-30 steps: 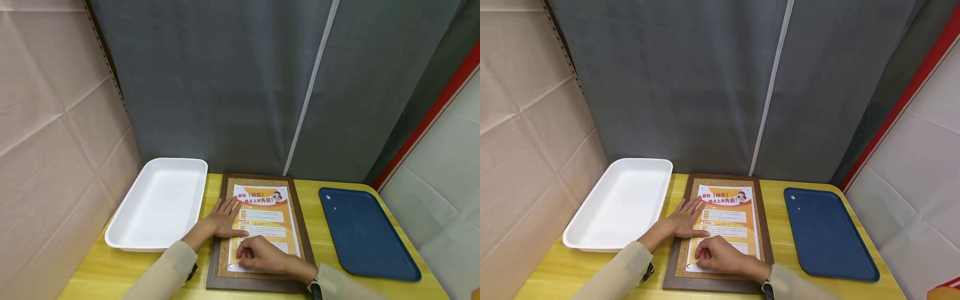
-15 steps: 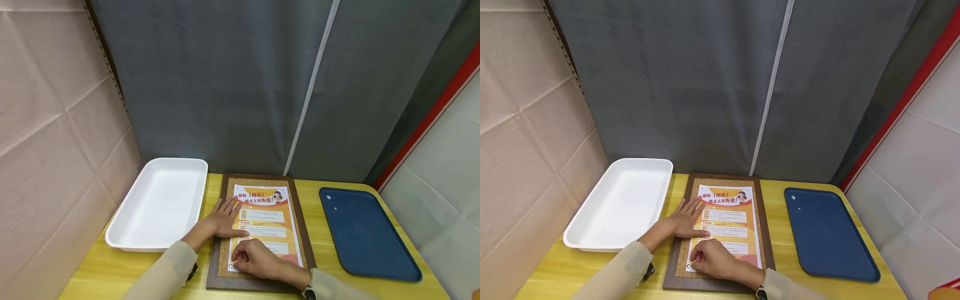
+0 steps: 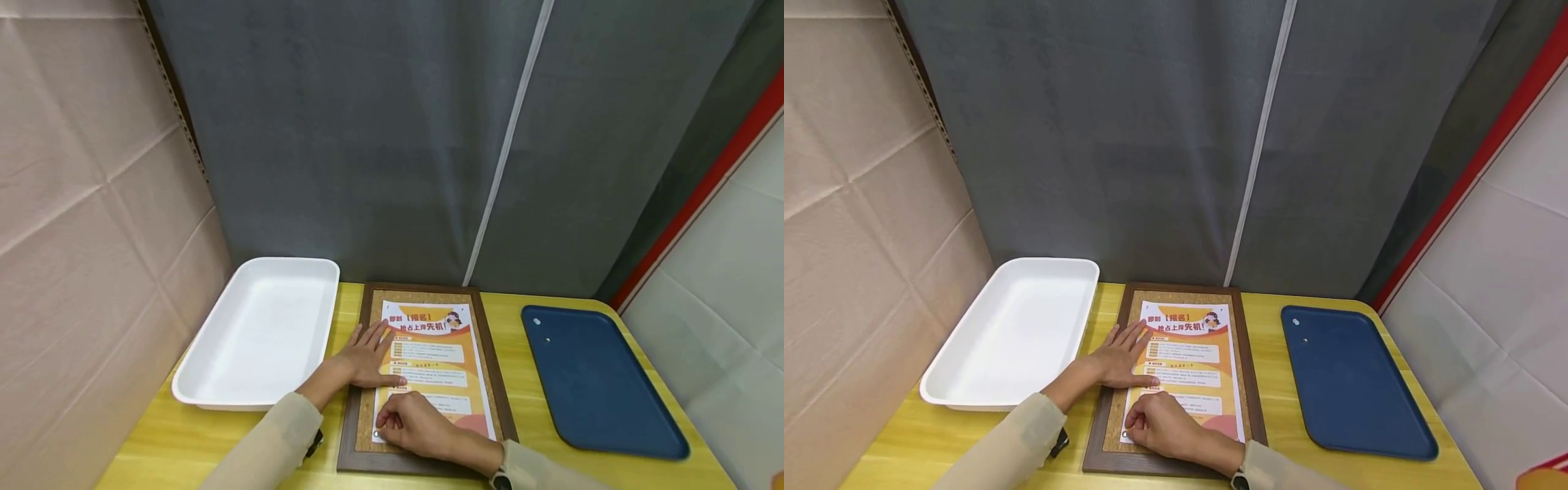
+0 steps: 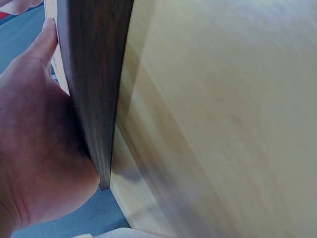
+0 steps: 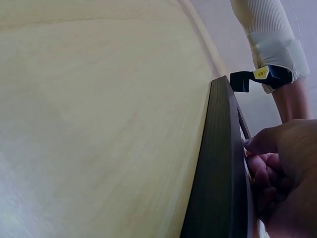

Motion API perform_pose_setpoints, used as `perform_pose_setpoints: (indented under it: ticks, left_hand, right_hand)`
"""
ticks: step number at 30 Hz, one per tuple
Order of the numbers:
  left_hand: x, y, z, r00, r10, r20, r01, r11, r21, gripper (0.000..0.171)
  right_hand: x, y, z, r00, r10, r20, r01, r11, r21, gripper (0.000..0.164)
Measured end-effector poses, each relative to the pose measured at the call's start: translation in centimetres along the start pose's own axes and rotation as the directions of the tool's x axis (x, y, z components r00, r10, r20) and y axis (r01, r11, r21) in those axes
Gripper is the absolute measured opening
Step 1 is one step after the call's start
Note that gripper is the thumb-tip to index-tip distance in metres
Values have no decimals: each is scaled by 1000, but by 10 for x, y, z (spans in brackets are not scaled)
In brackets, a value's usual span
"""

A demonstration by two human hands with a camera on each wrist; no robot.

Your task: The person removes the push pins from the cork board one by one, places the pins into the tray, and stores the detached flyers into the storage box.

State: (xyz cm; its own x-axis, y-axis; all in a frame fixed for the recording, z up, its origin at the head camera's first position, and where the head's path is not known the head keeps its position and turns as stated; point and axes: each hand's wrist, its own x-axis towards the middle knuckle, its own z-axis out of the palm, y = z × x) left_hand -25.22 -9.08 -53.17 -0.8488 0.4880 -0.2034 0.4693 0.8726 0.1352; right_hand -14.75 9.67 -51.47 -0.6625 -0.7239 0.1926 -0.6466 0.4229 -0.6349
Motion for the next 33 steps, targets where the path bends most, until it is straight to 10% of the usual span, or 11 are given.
perform_pose_setpoints:
  ticks: [33]
  left_hand:
    - [-7,2,-9,1000,11,8,-11,1000,-28,120]
  right_hand:
    - [3,-13,1,996,85,2,-85,996,-41,13]
